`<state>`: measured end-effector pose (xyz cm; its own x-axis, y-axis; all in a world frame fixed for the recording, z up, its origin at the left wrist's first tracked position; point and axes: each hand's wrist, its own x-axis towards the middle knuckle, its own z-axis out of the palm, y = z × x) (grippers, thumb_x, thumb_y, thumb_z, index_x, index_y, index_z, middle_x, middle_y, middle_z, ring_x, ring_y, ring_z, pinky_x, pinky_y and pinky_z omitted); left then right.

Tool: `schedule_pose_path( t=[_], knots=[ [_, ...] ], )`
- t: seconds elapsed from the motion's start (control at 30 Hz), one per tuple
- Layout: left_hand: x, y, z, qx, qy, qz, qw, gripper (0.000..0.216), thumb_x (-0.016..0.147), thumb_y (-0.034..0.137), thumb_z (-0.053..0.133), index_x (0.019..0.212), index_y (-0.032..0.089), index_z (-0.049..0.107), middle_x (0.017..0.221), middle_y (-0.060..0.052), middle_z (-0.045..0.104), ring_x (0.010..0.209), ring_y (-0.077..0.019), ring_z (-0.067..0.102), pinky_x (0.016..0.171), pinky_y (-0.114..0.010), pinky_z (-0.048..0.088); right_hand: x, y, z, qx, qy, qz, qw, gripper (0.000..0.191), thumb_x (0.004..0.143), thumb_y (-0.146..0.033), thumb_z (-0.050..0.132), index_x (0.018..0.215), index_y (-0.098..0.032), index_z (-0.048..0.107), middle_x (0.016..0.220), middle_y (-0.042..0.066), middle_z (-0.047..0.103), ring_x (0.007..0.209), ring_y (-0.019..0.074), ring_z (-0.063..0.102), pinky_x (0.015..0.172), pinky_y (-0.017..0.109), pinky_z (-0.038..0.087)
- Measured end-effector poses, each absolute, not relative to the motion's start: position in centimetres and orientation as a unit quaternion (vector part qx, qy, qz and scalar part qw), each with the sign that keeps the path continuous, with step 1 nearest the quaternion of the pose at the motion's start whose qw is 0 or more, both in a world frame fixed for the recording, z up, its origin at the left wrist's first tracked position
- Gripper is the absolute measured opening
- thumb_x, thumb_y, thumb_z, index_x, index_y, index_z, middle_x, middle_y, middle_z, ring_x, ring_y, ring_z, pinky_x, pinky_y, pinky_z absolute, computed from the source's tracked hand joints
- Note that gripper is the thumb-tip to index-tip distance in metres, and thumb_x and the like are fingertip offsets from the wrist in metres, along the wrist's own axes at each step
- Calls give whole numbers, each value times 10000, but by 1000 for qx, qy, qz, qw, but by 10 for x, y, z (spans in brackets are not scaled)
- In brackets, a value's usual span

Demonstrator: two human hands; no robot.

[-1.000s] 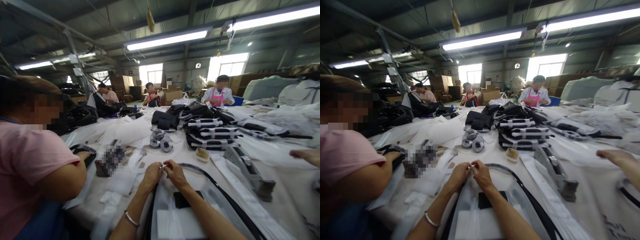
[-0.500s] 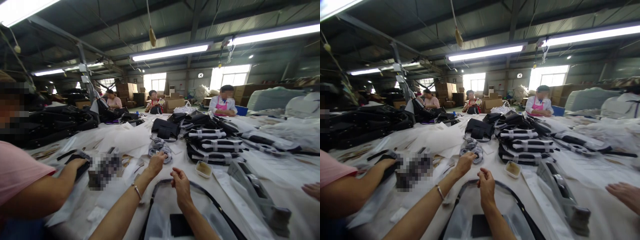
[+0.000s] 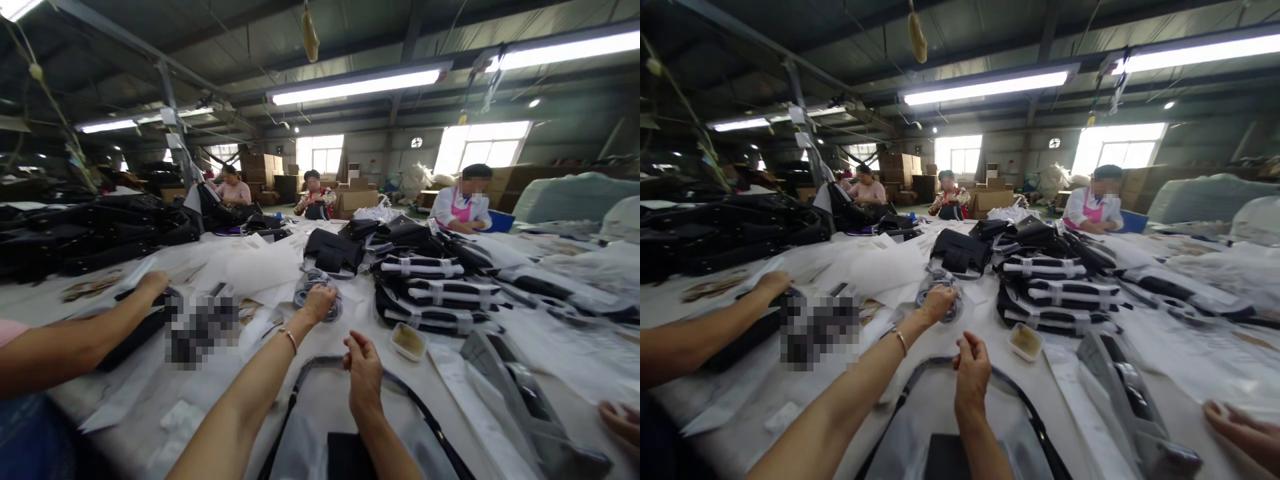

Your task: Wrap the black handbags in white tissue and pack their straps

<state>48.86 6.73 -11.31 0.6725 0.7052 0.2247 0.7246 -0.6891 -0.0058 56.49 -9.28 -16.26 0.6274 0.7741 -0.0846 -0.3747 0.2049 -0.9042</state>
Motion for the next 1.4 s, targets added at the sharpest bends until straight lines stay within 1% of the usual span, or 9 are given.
schedule_pose_path(
  t=[0.1,0.2,0.3,0.43,0.6,0.73,0.8,1.0,1.4],
  knots=[
    [470,47,-98,-904,-421,-69,24,306,930,287,518,1189,162,625,1116,-128,679,1014,-264,651,860,-348,488,576,-95,-151,-498,-186,341,775,397,645,-391,718,959,-161,641,703,-26,635,463,85,470,445,229,388],
    [456,12,-99,-915,-403,-16,-19,262,875,426,600,1030,237,696,961,-28,721,882,-201,673,742,-249,490,589,-97,-142,-507,-214,273,789,375,700,-413,690,978,-167,643,745,-16,633,510,98,499,493,242,418],
    [453,-28,-117,-916,-399,19,-45,236,831,448,632,946,262,721,874,-2,722,800,-183,672,665,-230,483,594,-99,-140,-540,-283,211,764,362,762,-441,638,997,-165,652,831,29,667,640,147,584,626,292,481],
    [461,-62,-140,-900,-435,7,-27,229,850,343,586,970,195,713,990,-91,702,892,-240,664,744,-308,508,590,-103,-146,-583,-416,163,679,315,798,-432,584,955,-178,683,897,76,719,818,222,649,780,365,495],
    [460,-67,-145,-888,-458,-37,-10,231,867,353,599,1023,193,658,1016,-88,666,973,-243,628,836,-338,499,587,-103,-153,-591,-479,169,626,303,802,-424,549,931,-187,687,917,92,736,836,238,670,802,371,505],
    [450,-62,-149,-876,-476,-75,8,385,842,389,659,1164,190,590,1141,-98,620,1069,-267,578,900,-380,477,590,-98,-158,-611,-490,181,594,304,792,-413,532,933,-190,684,916,86,734,833,237,671,809,376,507],
    [447,-58,-156,-876,-475,-87,10,423,847,398,662,1205,192,571,1164,-96,606,1076,-263,572,886,-372,484,591,-96,-163,-622,-510,179,567,305,776,-396,521,930,-189,685,922,87,729,850,239,668,832,387,503],
    [460,-46,-172,-912,-396,-107,20,194,948,322,534,1045,190,637,1009,-62,635,974,-209,595,815,-312,494,591,-93,-172,-638,-566,158,497,362,751,-423,507,952,-186,694,963,102,717,922,265,657,896,431,485],
    [472,-34,-183,-939,-285,-181,60,176,927,277,559,1009,128,606,999,-93,628,938,-220,610,774,-338,510,593,-99,-165,-670,-519,153,508,437,758,-502,552,1032,-190,687,1026,107,730,942,283,673,898,418,488]
  ],
)
